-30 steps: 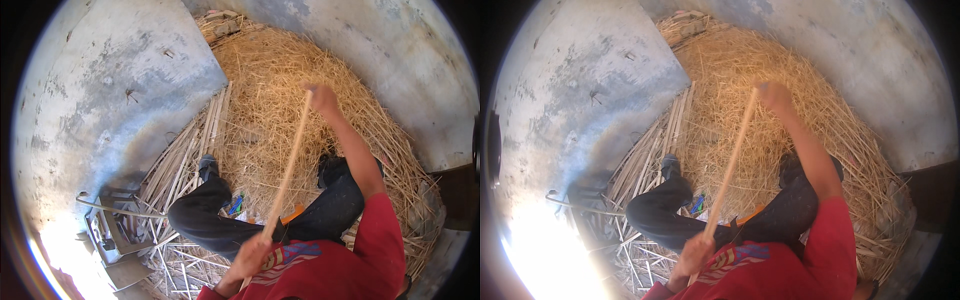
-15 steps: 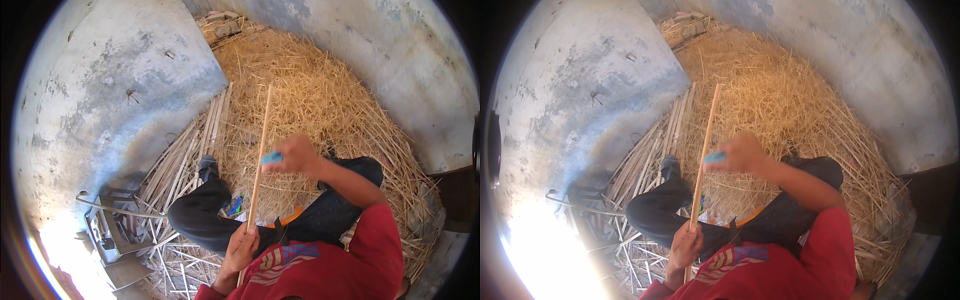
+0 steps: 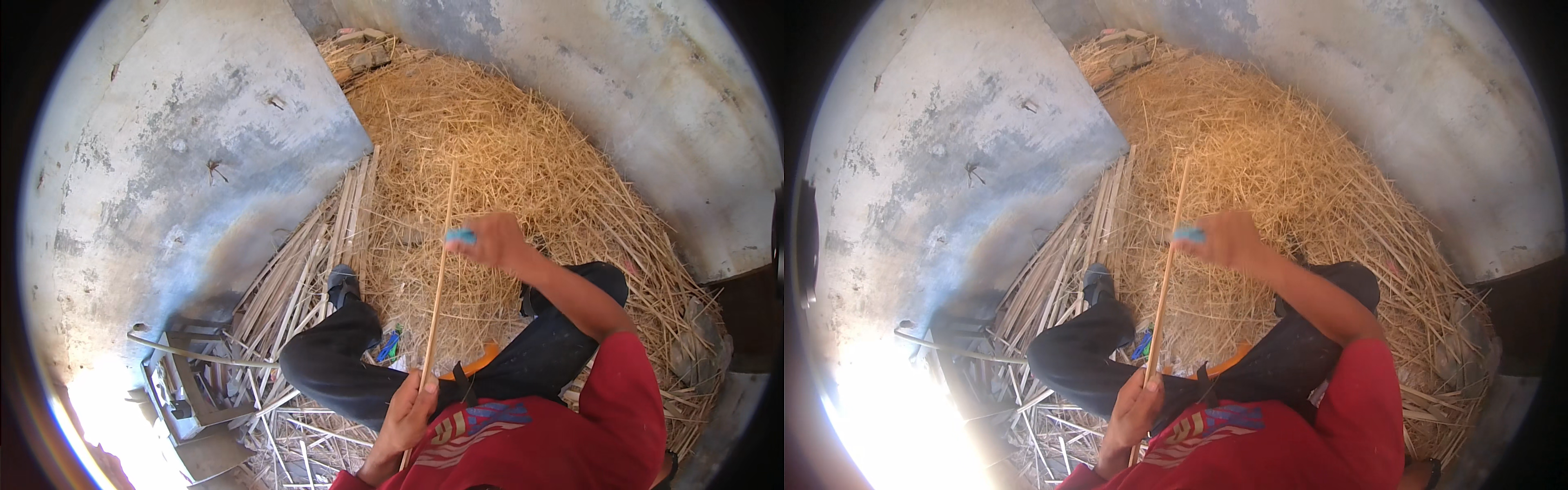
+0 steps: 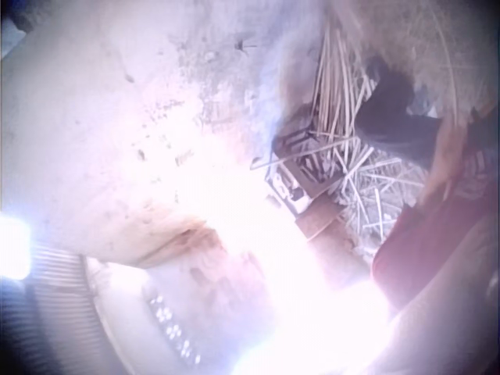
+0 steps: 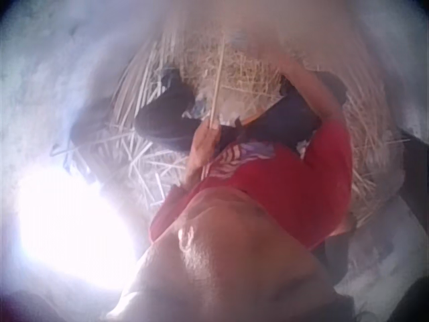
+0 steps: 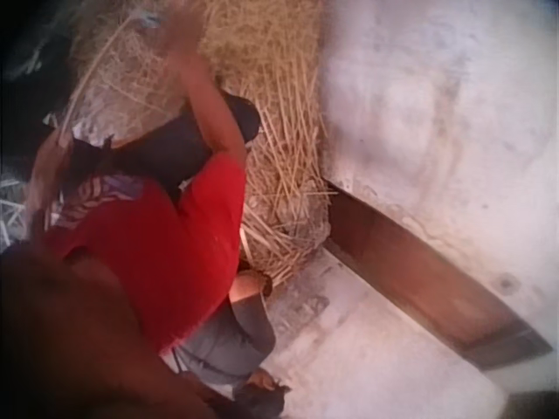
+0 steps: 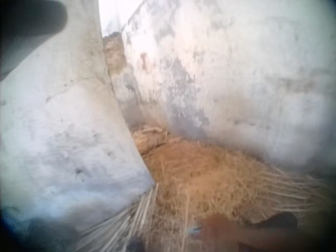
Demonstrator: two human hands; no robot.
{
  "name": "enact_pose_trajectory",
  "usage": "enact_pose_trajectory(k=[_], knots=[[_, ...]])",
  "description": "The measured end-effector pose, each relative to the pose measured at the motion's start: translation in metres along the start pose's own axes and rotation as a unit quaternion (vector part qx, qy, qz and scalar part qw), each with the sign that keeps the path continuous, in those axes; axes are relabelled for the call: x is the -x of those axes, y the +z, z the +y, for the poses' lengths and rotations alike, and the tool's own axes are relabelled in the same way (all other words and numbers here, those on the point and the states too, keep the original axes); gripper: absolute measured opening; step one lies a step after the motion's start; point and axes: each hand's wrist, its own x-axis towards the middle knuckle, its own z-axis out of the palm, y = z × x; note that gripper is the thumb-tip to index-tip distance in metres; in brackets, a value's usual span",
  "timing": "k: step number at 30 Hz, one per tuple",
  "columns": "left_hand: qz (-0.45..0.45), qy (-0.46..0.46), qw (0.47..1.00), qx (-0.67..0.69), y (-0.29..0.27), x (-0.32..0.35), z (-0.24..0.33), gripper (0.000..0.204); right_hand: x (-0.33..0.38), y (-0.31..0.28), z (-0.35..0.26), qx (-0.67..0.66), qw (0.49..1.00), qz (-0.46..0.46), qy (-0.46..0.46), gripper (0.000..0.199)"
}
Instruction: The person sits on a straw-covered floor and uses a small blue utility knife to shave the surface of a long, thin wooden stick. They hold the stick with their left hand and scrape along its length with the knife in their right hand, creating wood shavings.
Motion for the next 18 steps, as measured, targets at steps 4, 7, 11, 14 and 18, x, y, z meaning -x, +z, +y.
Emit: enact_pose_trajectory(k=[4,7,11,14,18], knots=[[0.022,-0.004,1.000,-0.022,0.000,-0.003,0.004,0.022,0.012,0.011,-0.026,0.003,0.991,0.068,-0.111,0.075],[0.010,0.019,0.999,-0.041,0.002,0.004,-0.003,0.021,-0.016,0.009,0.014,0.049,0.997,-0.022,0.054,0.073],[0.013,0.012,0.998,-0.059,-0.001,0.005,-0.004,0.020,-0.011,0.009,0.013,-0.019,0.995,-0.058,0.081,0.070],[0.028,0.040,0.995,-0.084,-0.004,0.003,-0.002,0.023,0.018,0.013,-0.038,-0.054,0.994,-0.087,-0.041,0.074],[0.036,0.021,0.989,-0.144,0.002,0.009,0.014,0.022,-0.007,0.016,-0.003,0.001,1.000,-0.014,0.004,0.073]])
